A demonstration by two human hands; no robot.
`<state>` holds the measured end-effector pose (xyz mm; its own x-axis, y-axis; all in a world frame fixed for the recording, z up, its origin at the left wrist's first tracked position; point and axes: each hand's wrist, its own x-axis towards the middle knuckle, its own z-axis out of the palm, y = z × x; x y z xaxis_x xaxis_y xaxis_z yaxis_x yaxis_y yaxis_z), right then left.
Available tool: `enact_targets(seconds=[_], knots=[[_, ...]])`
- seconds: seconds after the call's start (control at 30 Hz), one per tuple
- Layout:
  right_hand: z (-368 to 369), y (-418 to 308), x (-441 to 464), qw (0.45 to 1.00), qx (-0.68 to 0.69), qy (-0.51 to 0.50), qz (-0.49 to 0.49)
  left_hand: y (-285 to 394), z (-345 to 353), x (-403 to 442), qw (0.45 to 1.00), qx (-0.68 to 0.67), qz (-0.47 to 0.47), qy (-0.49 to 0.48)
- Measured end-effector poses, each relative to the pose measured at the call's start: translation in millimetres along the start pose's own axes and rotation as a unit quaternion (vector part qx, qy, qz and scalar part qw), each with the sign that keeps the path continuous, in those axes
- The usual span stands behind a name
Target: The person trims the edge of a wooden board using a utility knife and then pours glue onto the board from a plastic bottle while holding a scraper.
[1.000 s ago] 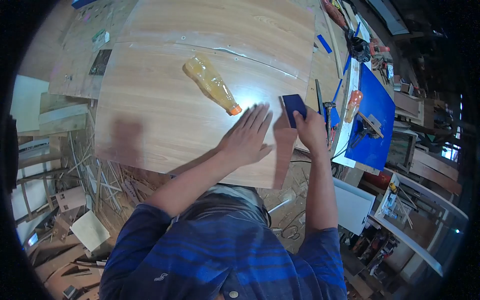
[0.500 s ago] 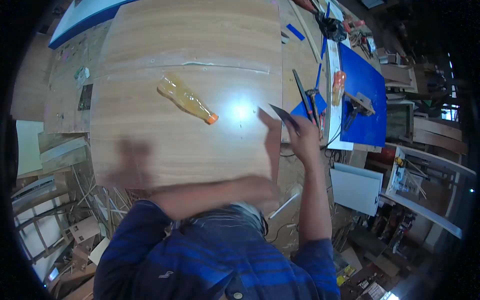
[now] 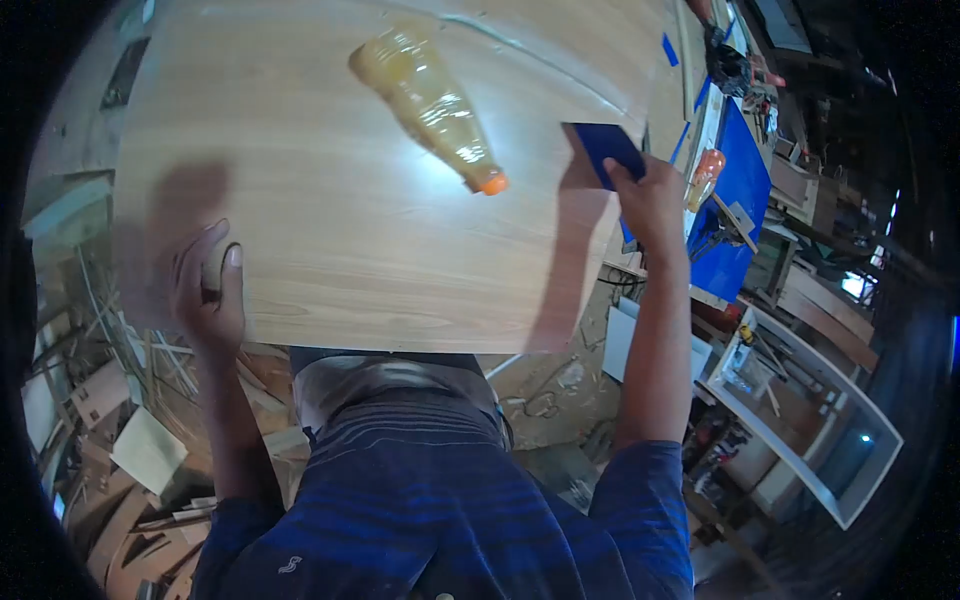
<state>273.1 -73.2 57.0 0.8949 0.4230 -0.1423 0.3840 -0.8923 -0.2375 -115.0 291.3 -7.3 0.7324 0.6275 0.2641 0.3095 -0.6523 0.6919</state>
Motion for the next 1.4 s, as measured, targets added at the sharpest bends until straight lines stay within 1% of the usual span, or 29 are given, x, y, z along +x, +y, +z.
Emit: enact_targets(seconds=[0.07,0.1,0.13,0.2,0.3,0.4,0.47,0.53,0.57,0.6,0.67,0.73,0.8,0.87,0.93,1.0,1.07,1.17,1.23,1.27,1.3,1.33,1.37,1.4], knots=[[-3.9,-28.3,2.5,0.999,0.046,-0.013,0.009,-6.6,-4.2,2.3,1.000,-0.013,0.011,0.006],[-0.1,-29.5,8.1,0.999,0.042,-0.001,-0.034,-8.3,-3.8,4.6,0.999,-0.025,0.019,0.004],[-6.9,-51.4,10.1,1.000,0.002,-0.023,-0.019,-10.7,-3.6,4.5,0.999,-0.037,0.028,0.000],[-0.3,-64.6,16.9,0.999,0.033,-0.016,-0.005,-14.3,-4.3,2.6,0.997,-0.069,0.034,-0.009],[-3.6,-88.5,24.6,0.999,-0.003,-0.031,0.040,-21.7,-14.2,5.3,0.995,-0.091,0.037,-0.012],[1.9,-57.6,9.5,0.987,-0.156,0.044,-0.018,-25.0,-14.7,2.1,0.996,-0.082,0.035,-0.027],[1.2,-13.8,-10.6,0.996,-0.085,0.007,-0.027,-19.3,-15.1,6.7,0.997,-0.051,0.038,-0.032],[-2.6,1.4,-46.5,1.000,-0.019,0.005,0.011,-6.2,-16.0,11.9,0.999,-0.001,0.041,-0.030],[-3.8,10.5,-61.3,0.999,-0.013,0.005,0.037,-10.7,-12.4,7.1,0.994,0.037,0.022,-0.096],[-3.6,17.9,-72.6,0.998,-0.004,0.006,0.061,-4.0,-9.8,7.2,0.990,0.076,0.021,-0.118],[-1.0,27.0,-78.4,0.995,-0.080,-0.014,0.061,9.0,-5.0,15.9,0.976,0.160,0.018,-0.146],[-0.3,11.8,-75.5,0.999,0.013,0.017,0.047,9.4,0.3,14.8,0.966,0.202,0.020,-0.158],[16.9,7.3,-69.2,0.996,0.054,0.069,-0.013,17.0,-0.8,16.7,0.964,0.212,0.017,-0.158],[34.0,10.0,-77.1,0.993,0.042,0.062,-0.095,22.3,-2.4,16.7,0.960,0.227,0.013,-0.166],[30.7,-16.3,-108.4,0.991,0.056,0.054,-0.106,24.8,-0.3,15.2,0.955,0.241,0.008,-0.175],[38.0,-20.8,-144.6,0.985,0.061,0.000,-0.161,23.3,10.5,15.4,0.955,0.251,-0.008,-0.161],[44.9,-24.2,-177.1,0.968,0.118,-0.014,-0.221,26.5,24.0,22.4,0.954,0.261,-0.029,-0.145],[2.0,-35.7,-179.6,0.942,0.208,-0.150,-0.217,31.8,49.6,38.1,0.952,0.276,-0.060,-0.115],[-16.9,-32.2,-135.3,0.937,0.231,-0.166,-0.201,36.4,52.5,43.7,0.952,0.280,-0.061,-0.106],[-28.7,-34.3,-106.4,0.965,0.158,-0.096,-0.188,38.9,53.6,43.6,0.952,0.282,-0.064,-0.101],[-26.7,-28.8,-76.8,0.960,0.190,-0.038,-0.200,39.8,53.6,42.9,0.952,0.283,-0.063,-0.100],[-31.1,-34.2,-54.5,0.970,0.148,0.022,-0.192,39.7,52.9,42.9,0.952,0.283,-0.060,-0.100],[0.7,-18.9,-32.8,0.962,0.155,0.077,-0.211,38.4,51.7,42.7,0.952,0.283,-0.055,-0.100],[16.8,-10.4,-23.5,0.967,0.098,0.046,-0.231,35.6,49.6,41.4,0.952,0.283,-0.046,-0.104]])
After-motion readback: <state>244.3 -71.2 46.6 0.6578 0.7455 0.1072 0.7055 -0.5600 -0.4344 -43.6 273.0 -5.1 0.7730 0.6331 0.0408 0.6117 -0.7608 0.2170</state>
